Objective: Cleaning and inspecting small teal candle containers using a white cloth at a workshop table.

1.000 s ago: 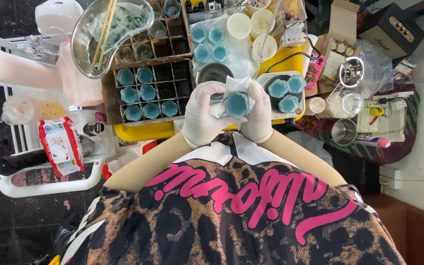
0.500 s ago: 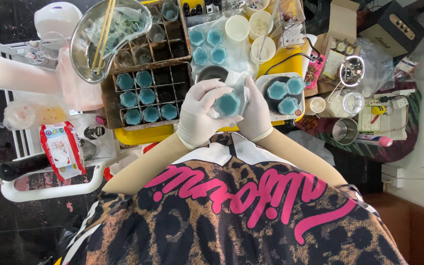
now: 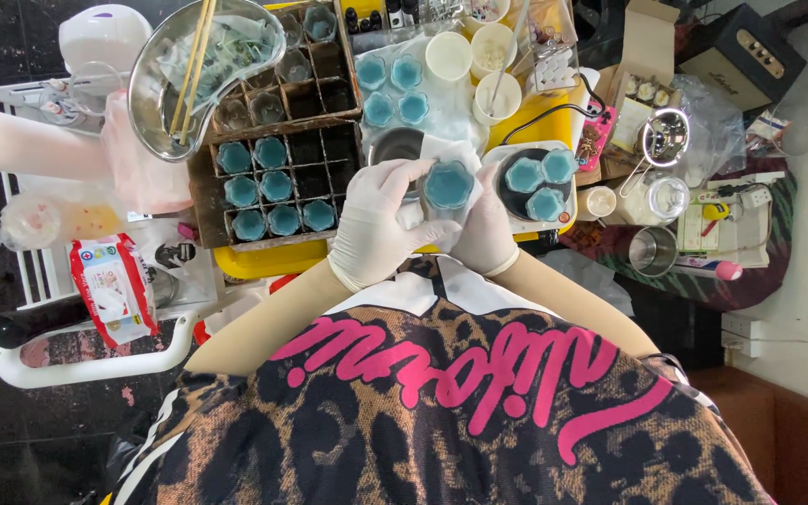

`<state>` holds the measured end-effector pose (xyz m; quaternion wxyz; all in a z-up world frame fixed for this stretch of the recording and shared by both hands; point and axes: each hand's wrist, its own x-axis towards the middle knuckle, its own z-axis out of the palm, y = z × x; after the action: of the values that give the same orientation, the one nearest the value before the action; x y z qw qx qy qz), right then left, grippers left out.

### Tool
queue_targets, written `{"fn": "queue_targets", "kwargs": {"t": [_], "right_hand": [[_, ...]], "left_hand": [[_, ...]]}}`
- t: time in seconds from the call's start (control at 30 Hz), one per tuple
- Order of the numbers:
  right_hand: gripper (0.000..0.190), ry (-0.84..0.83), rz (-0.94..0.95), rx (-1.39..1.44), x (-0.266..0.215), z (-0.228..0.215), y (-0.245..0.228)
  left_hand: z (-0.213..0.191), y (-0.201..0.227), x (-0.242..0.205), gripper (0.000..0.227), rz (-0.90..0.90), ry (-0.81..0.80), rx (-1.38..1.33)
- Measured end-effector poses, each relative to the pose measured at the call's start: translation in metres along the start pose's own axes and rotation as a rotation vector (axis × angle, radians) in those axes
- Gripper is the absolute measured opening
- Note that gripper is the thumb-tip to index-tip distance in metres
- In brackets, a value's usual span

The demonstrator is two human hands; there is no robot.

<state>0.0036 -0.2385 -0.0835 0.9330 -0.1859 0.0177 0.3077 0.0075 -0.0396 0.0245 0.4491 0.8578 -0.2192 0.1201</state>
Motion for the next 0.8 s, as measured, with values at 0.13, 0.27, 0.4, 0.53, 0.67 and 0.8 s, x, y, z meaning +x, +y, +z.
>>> {"fn": "queue_targets", "kwargs": {"t": [0.13, 0.27, 0.4, 0.53, 0.67, 0.8], "right_hand": [[0.059, 0.077, -0.137, -0.01, 0.001, -0.016, -0.002], [0.082, -0.025, -0.015, -0.133, 0.002, 0.062, -0.016], [0.079, 0.263, -0.048, -0.033, 0.003, 0.052, -0.012], [0.059, 0.235, -0.071, 0.005, 0.006, 0.055, -0.014], [0.038, 0.281, -0.15, -0.172, 0.009, 0.088, -0.022], [0.032, 0.252, -0.206, -0.119, 0.007, 0.055, -0.014]], "left_hand": [[0.005, 0.001, -0.004, 0.059, -0.021, -0.031, -0.054], [0.008, 0.005, -0.004, 0.053, 0.009, 0.062, -0.005], [0.017, 0.001, -0.008, 0.053, 0.06, 0.093, -0.012], [0.023, 0.002, -0.008, 0.057, 0.088, 0.129, -0.002], [0.024, 0.003, -0.01, 0.057, 0.11, 0.137, 0.057], [0.032, 0.0, -0.015, 0.057, 0.081, 0.122, 0.006]]}}
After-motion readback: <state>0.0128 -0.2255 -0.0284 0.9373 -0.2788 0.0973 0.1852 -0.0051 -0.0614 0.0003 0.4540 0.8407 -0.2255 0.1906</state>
